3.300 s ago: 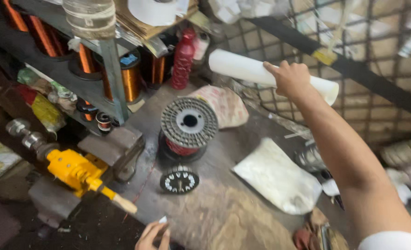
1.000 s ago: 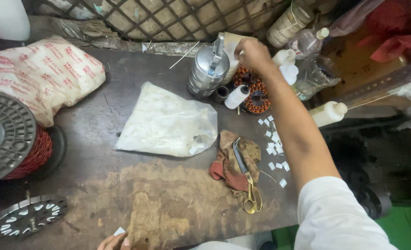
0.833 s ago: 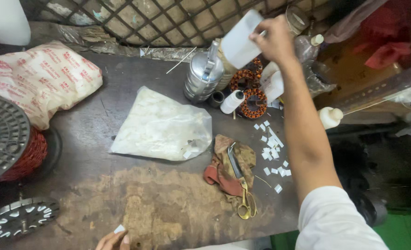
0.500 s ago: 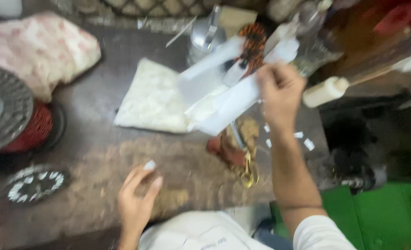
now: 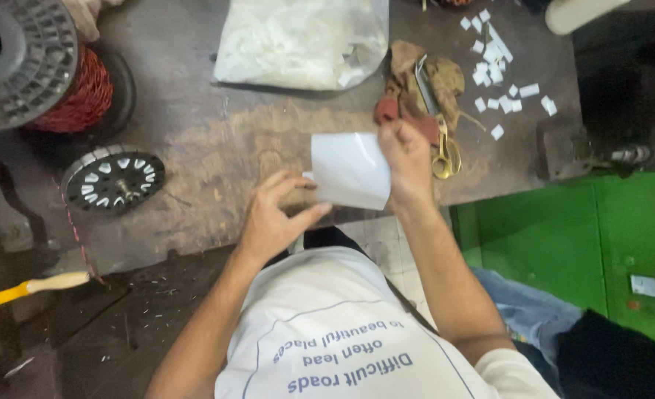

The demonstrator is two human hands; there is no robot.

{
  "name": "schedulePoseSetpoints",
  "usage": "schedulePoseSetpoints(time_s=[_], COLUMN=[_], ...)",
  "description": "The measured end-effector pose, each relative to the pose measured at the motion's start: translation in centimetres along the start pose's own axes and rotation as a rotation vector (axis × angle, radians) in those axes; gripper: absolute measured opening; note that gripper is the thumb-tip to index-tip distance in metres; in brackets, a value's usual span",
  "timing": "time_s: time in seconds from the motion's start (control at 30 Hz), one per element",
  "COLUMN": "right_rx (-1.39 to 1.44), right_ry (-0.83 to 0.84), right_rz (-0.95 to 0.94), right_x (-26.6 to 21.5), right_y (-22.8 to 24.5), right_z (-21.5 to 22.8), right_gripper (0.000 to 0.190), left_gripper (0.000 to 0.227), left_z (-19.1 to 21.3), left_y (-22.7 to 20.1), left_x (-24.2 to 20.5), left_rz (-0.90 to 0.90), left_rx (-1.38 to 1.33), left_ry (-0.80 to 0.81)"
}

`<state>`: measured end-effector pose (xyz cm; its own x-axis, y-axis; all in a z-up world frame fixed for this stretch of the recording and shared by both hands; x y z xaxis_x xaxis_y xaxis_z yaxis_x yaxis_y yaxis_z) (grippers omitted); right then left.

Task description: The person places small white rectangular pieces into the slots of a circular metal rotor component. They then use scissors to cut a roll of white tape into small pieces and place them into the rotor slots.

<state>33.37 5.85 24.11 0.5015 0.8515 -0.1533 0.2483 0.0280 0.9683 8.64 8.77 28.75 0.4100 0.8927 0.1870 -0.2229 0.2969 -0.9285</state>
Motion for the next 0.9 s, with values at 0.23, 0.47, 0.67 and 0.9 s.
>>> schedulePoseSetpoints(time_s=[0.23, 0.47, 0.67, 0.9], right_rx=[0.152, -0.046, -0.072, -0.056], right_ry=[0.040, 0.459, 0.263, 0.256], right_rz=[-0.112, -0.130, -0.339, -0.263], right_x=[1.6, -0.2, -3.4, 1.8], right_y=[2.0, -2.5, -6.9, -6.0], right_z=[-1.8, -1.2, 1.8, 5.7], right_gripper=[0.021, 0.073, 0.049, 0.046], left_gripper=[0.031, 0.024, 0.035, 0.026], left_z=[-0.9, -4.2, -5.7, -8.0], left_y=[0.9, 6.6, 6.8, 7.5], left_x=[0.1, 2.1, 4.1, -3.8], left_rz=[-0.103, 0.408, 0.586, 0.690], left_rx=[-0.164, -0.609, -0.109, -0.553], left_ry=[0.145, -0.269, -0.123, -0.125])
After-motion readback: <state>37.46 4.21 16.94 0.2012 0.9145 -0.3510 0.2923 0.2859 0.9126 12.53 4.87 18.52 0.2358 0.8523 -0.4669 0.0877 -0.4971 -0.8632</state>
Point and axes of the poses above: each hand's wrist, its own x-axis towards the middle knuckle, its own z-axis out of the back of the hand, y = z × x, the point moved 6 cm from there along x, towards the middle knuckle, and after that the axes turned 5 degrees about -y, right-handed, at the moved point
